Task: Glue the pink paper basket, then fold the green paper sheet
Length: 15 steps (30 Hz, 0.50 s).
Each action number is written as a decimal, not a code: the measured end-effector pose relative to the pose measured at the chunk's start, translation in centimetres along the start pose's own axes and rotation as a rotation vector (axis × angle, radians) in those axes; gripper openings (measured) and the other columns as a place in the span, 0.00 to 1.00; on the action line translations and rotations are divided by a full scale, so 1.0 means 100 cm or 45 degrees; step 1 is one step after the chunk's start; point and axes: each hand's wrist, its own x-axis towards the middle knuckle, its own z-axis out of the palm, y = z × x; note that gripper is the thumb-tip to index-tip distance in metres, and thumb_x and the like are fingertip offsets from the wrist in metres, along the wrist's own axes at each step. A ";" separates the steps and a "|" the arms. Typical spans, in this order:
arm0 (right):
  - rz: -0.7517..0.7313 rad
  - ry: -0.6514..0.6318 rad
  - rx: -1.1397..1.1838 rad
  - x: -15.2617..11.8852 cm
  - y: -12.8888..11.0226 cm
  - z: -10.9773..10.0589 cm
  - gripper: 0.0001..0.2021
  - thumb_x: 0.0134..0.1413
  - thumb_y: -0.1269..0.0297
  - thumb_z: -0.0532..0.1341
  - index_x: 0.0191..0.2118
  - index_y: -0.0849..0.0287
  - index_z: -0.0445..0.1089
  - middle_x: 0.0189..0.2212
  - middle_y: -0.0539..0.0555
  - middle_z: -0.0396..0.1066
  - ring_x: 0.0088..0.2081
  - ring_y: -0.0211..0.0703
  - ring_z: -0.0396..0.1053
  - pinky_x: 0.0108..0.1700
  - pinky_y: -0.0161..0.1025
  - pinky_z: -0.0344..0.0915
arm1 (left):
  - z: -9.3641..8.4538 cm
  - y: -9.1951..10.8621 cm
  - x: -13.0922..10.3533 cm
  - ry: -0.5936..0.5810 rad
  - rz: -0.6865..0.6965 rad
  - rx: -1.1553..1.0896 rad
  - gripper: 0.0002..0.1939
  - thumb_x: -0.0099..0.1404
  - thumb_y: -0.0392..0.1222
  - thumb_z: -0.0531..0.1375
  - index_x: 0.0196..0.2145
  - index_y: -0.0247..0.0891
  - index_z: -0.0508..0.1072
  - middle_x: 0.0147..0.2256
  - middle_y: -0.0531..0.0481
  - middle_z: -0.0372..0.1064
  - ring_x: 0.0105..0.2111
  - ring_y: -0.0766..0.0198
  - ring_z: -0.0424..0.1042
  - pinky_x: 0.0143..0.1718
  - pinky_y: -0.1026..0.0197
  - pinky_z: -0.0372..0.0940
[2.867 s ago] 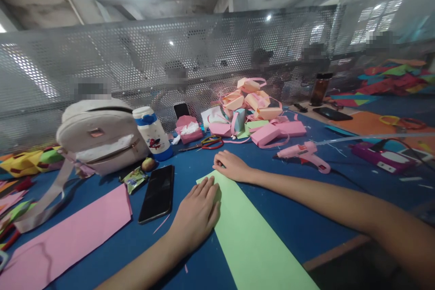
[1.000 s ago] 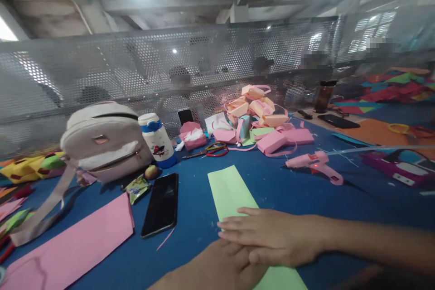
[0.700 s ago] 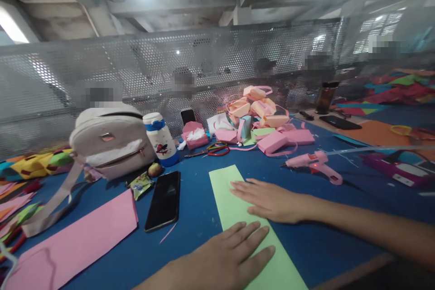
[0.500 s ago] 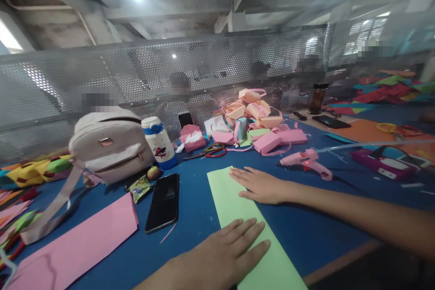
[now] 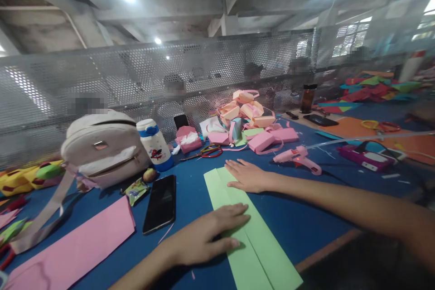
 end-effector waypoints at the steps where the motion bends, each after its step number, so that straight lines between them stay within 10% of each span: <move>1: -0.001 0.009 0.003 0.000 0.001 0.002 0.40 0.67 0.43 0.43 0.69 0.77 0.47 0.69 0.73 0.42 0.70 0.59 0.41 0.69 0.57 0.41 | 0.001 -0.005 0.001 0.034 -0.038 0.114 0.29 0.74 0.51 0.52 0.69 0.45 0.53 0.69 0.46 0.43 0.69 0.52 0.46 0.68 0.47 0.45; 6: -0.015 0.059 0.048 0.001 0.007 0.008 0.40 0.67 0.42 0.42 0.69 0.74 0.46 0.69 0.72 0.42 0.70 0.58 0.40 0.68 0.58 0.43 | 0.014 -0.006 0.007 0.038 -0.133 0.505 0.34 0.75 0.50 0.49 0.71 0.36 0.41 0.70 0.37 0.32 0.69 0.47 0.36 0.67 0.39 0.43; 15: -0.091 0.130 0.046 0.001 0.008 0.010 0.32 0.70 0.51 0.47 0.70 0.67 0.47 0.70 0.66 0.39 0.71 0.55 0.37 0.69 0.57 0.39 | 0.046 0.020 0.013 -0.154 0.197 0.531 0.39 0.75 0.55 0.47 0.71 0.34 0.31 0.70 0.39 0.29 0.69 0.48 0.35 0.68 0.45 0.41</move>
